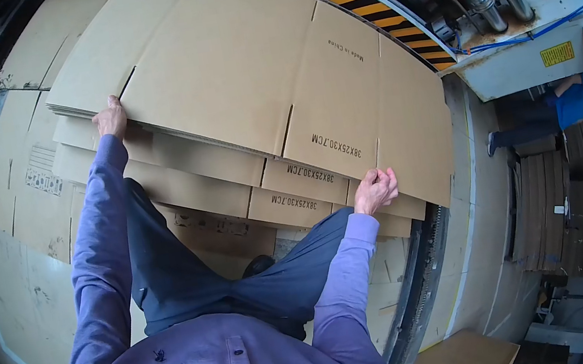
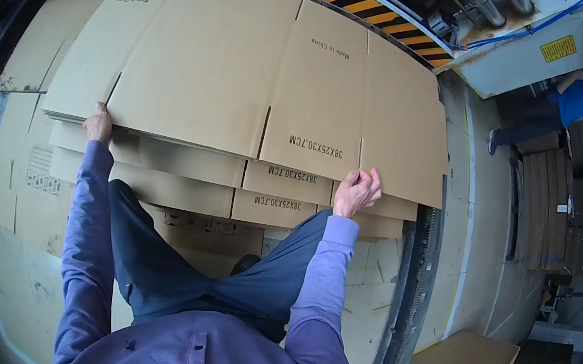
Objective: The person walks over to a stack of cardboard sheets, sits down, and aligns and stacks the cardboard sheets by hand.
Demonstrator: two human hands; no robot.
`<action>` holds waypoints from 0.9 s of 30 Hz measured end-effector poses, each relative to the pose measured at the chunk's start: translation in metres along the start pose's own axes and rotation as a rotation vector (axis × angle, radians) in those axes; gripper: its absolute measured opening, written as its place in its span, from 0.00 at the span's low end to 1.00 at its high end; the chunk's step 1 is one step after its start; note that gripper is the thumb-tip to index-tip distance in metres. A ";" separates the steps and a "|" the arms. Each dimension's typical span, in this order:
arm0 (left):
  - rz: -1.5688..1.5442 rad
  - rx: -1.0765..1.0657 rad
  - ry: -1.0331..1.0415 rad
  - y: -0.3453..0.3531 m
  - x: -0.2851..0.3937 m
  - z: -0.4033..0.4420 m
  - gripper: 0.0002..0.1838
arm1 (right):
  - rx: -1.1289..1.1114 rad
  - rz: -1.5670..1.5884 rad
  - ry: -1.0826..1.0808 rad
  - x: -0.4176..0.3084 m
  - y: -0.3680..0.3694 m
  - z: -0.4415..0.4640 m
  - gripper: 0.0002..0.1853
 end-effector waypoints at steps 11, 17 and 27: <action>0.029 0.038 0.023 0.001 0.001 -0.001 0.49 | -0.041 0.044 0.021 0.006 -0.001 -0.004 0.12; 0.021 -0.075 0.114 0.012 -0.032 0.036 0.44 | -0.275 0.038 0.075 -0.003 -0.017 -0.009 0.25; -0.153 -0.433 0.002 -0.010 0.039 -0.082 0.33 | -0.209 -0.058 -0.203 -0.012 -0.053 -0.024 0.26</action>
Point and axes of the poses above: each hand's wrist, its own z-axis towards the middle knuckle, its own y-axis out of the palm, x = y × z, the point moved 7 cm from there along z, towards the middle knuckle, and after that the axes turned 12 degrees about y, right-handed, at the moved point
